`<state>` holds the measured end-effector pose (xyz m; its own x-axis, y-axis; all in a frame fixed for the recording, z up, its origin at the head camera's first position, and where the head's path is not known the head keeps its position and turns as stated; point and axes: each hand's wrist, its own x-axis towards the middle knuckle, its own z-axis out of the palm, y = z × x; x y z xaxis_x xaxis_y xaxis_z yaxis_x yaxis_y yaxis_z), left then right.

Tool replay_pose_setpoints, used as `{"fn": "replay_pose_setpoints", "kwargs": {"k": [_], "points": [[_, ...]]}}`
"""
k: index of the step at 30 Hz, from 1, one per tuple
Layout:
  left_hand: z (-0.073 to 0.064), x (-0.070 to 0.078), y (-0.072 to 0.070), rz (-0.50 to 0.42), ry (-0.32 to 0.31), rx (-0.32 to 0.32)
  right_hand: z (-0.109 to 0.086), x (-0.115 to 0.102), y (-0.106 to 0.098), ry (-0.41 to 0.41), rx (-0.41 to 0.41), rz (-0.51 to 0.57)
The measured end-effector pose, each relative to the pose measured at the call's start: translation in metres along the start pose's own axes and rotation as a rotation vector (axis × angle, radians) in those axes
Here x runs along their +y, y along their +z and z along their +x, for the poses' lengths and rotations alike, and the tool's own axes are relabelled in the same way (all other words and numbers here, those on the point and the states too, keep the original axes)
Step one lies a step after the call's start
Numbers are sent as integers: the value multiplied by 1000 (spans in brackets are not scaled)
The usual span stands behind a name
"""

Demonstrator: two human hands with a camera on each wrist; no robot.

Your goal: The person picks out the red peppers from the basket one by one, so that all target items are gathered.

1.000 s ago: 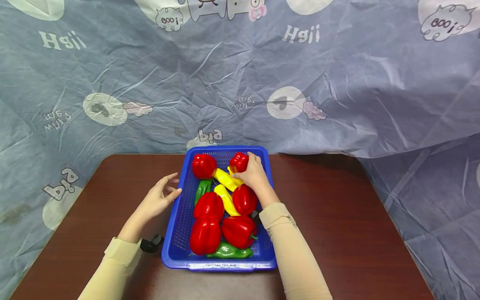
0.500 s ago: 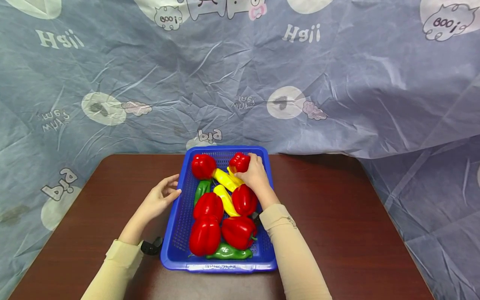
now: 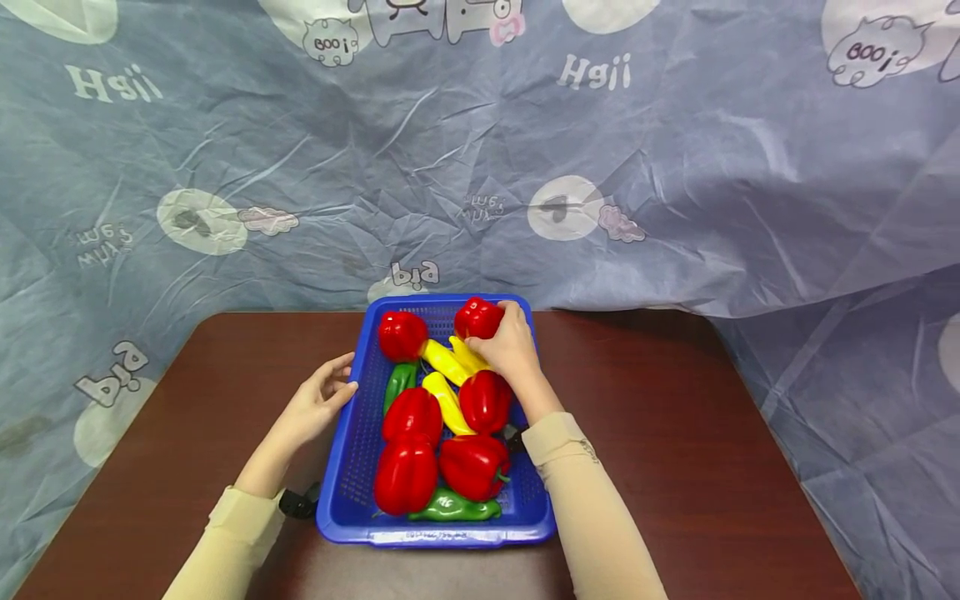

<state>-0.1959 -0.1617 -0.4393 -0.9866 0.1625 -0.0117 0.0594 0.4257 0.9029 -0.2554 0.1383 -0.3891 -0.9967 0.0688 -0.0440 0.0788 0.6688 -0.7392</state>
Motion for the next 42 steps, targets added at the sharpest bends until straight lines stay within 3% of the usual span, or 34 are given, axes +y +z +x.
{"fn": "replay_pose_setpoints", "kwargs": {"k": [13, 20, 29, 42], "points": [[0, -3, 0, -17, 17, 11, -13, -4, -50, -1, 52, 159], [1, -4, -1, -29, 20, 11, -19, 6, -78, 32, 94, 269], [-1, -3, 0, -56, 21, 3, -24, 34, -100, 80, 128, 340], [1, -9, 2, -107, 40, 3, -29, 88, -102, 190, 175, 310]]}}
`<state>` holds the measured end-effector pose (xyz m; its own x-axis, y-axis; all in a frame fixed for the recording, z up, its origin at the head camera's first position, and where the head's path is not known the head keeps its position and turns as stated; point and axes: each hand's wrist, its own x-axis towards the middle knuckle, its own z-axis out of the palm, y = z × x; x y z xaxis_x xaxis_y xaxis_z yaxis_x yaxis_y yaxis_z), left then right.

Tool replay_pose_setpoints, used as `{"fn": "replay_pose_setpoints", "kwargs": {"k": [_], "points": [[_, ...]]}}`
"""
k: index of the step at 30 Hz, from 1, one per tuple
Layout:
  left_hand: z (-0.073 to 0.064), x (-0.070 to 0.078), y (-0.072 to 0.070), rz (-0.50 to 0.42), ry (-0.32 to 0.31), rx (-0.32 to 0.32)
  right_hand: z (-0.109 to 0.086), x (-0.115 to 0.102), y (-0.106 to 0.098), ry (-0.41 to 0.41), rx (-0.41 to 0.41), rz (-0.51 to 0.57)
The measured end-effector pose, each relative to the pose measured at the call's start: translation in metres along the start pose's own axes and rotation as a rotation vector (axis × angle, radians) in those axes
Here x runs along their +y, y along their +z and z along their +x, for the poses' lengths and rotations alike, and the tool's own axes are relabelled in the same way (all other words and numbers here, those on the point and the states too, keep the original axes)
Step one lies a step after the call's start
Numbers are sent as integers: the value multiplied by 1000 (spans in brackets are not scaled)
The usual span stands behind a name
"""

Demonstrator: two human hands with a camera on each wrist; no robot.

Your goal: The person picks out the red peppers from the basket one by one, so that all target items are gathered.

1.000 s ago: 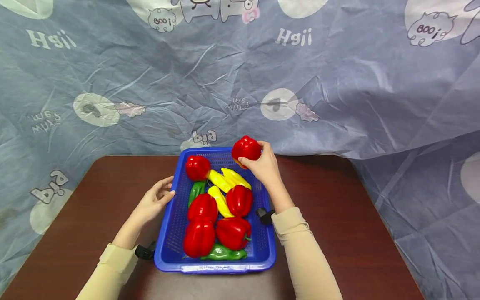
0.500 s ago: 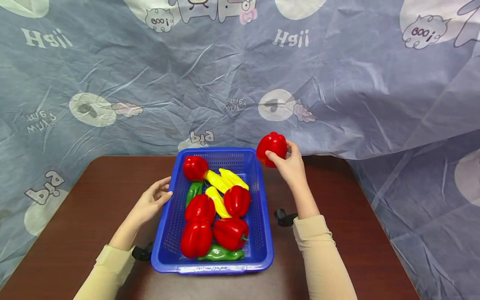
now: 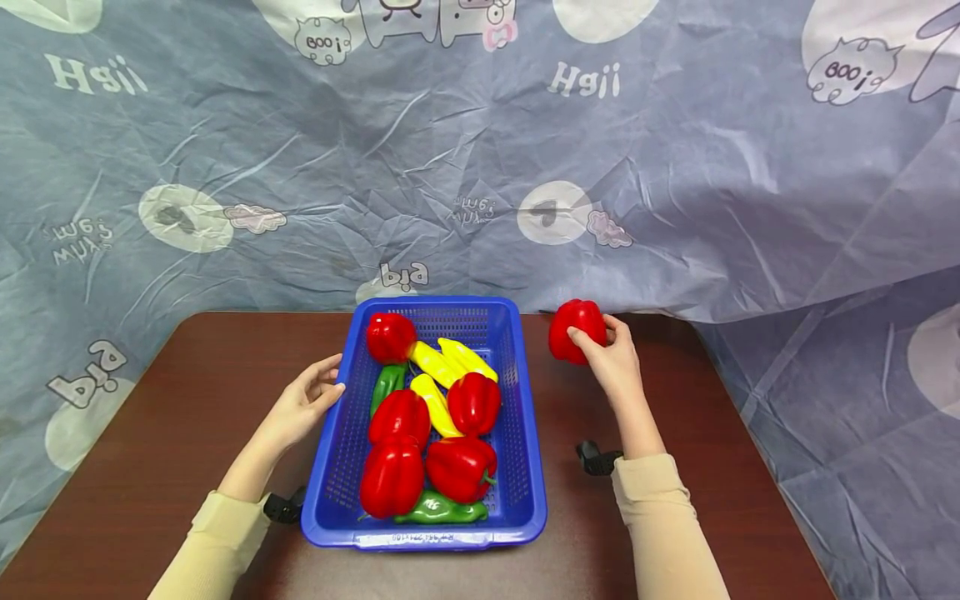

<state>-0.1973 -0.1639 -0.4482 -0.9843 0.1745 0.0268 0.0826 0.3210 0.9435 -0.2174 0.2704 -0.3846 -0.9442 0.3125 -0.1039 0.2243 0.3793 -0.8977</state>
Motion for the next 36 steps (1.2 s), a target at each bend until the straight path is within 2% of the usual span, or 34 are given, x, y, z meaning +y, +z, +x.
{"fn": "replay_pose_setpoints", "kwargs": {"k": [7, 15, 22, 28, 36], "points": [[-1, 0, -1, -6, -15, 6, 2, 27, 0, 53, 52, -59], [-3, -1, -1, -16, -16, 14, 2, 43, 3, 81, 108, -280], [-3, -1, 1, -46, -16, 22, 2, 48, 4, 113, 103, -399], [-2, 0, 2, -48, -25, 19, 3, 53, 7, 109, 97, -442], [-1, 0, 2, -37, -28, 17, 1, 56, 17, 56, 176, -491]]}}
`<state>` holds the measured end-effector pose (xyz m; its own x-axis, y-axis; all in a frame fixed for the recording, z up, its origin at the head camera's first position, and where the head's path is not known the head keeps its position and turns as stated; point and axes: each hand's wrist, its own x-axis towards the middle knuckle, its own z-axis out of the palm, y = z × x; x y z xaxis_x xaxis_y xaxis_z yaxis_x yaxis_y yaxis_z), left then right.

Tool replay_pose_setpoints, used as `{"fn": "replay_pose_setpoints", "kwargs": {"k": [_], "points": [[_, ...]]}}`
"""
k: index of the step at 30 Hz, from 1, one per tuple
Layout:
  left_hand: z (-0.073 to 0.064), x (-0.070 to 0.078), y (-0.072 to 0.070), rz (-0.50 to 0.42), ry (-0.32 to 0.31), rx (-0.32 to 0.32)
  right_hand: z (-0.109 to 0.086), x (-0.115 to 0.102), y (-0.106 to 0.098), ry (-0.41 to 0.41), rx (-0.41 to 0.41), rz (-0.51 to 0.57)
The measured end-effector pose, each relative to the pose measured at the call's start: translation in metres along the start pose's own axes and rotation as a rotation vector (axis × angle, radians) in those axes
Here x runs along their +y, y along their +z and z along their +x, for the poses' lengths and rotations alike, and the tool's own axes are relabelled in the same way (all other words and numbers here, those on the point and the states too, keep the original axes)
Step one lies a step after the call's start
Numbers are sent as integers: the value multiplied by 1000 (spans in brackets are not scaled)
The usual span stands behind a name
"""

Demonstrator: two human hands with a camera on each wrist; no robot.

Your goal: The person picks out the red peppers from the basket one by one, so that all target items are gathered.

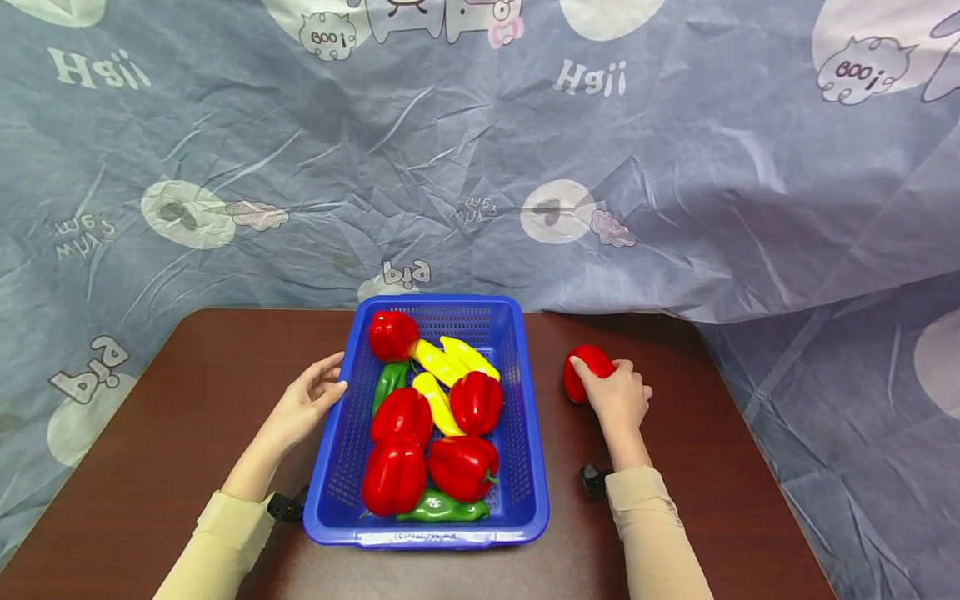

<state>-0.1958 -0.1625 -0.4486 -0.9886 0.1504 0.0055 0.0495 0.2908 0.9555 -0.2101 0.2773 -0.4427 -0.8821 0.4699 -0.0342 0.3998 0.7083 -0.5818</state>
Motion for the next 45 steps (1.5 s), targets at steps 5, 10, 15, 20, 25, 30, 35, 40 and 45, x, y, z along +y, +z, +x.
{"fn": "replay_pose_setpoints", "kwargs": {"k": [5, 10, 15, 20, 25, 30, 35, 40, 45], "points": [[0, 0, 0, -9, 7, 0, -2, -3, 9, -13, 51, -12], [-1, 1, 0, -4, 2, -2, -3, -7, 14, -3, 77, -20], [-1, 1, 0, -7, -8, 1, -4, -10, 19, 7, 92, -22], [-1, 1, 1, -9, -9, 6, -5, -13, 22, 16, 73, -27], [-1, 1, 1, -12, -4, 9, -5, -15, 23, 6, 59, -31], [-1, 1, 1, -27, 2, 8, -5, -14, 22, 1, 50, -24], [-1, 0, 2, -33, 4, 8, -7, -17, 11, -13, 28, 0], [0, 0, 1, -34, 10, 8, -9, -29, -7, -49, 11, 42], [0, 0, 1, -33, 16, 9, -14, -47, -24, -94, -3, 78]]}}
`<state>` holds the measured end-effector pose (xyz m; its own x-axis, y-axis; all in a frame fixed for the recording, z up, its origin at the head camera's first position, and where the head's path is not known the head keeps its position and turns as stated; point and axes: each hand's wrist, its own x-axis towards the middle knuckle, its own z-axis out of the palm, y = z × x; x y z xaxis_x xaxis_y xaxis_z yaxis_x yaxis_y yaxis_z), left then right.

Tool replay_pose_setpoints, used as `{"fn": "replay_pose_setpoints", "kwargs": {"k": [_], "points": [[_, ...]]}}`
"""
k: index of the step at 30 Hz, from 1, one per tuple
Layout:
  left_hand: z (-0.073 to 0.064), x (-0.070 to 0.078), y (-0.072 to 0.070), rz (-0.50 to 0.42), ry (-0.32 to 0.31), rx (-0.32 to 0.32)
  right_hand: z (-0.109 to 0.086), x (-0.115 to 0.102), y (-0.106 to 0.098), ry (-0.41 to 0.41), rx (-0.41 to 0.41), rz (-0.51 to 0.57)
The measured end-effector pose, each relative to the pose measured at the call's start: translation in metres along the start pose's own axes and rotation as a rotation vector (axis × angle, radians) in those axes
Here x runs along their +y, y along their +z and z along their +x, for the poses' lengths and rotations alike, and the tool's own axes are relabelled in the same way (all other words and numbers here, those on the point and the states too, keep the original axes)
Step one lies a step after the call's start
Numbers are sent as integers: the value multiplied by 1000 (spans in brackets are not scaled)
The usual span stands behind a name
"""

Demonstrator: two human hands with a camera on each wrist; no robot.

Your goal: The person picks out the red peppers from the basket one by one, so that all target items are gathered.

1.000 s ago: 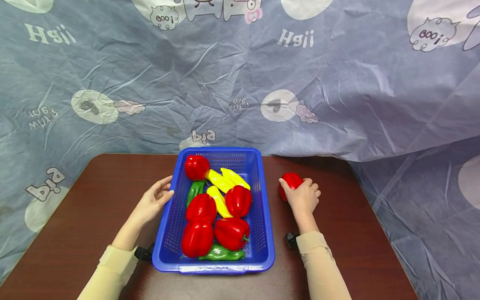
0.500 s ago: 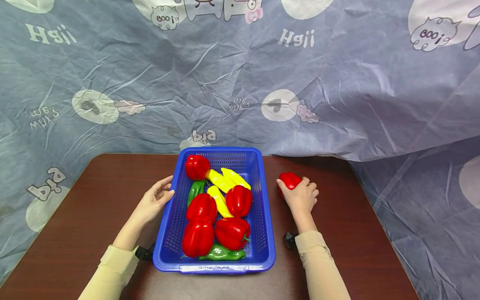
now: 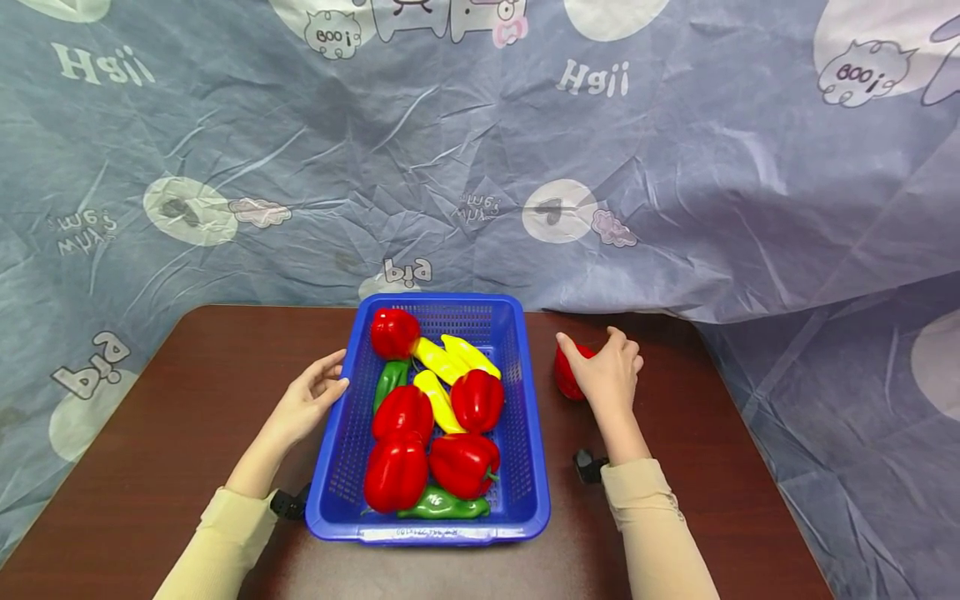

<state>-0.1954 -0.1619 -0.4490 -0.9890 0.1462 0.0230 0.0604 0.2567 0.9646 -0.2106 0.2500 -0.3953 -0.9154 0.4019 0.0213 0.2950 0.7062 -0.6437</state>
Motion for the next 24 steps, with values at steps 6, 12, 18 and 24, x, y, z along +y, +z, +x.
{"fn": "replay_pose_setpoints", "kwargs": {"k": [6, 12, 18, 24], "points": [[0, 0, -1, 10, -7, 1, -12, -29, -15, -40, -35, 47], [0, 0, -2, 10, -29, -5, -29, -61, -21, -93, -98, 74], [0, 0, 0, -2, -29, -3, -42, -83, -12, -149, -139, 96], [0, -1, 1, -21, -28, -2, -56, -99, 6, -170, -211, 120]]}}
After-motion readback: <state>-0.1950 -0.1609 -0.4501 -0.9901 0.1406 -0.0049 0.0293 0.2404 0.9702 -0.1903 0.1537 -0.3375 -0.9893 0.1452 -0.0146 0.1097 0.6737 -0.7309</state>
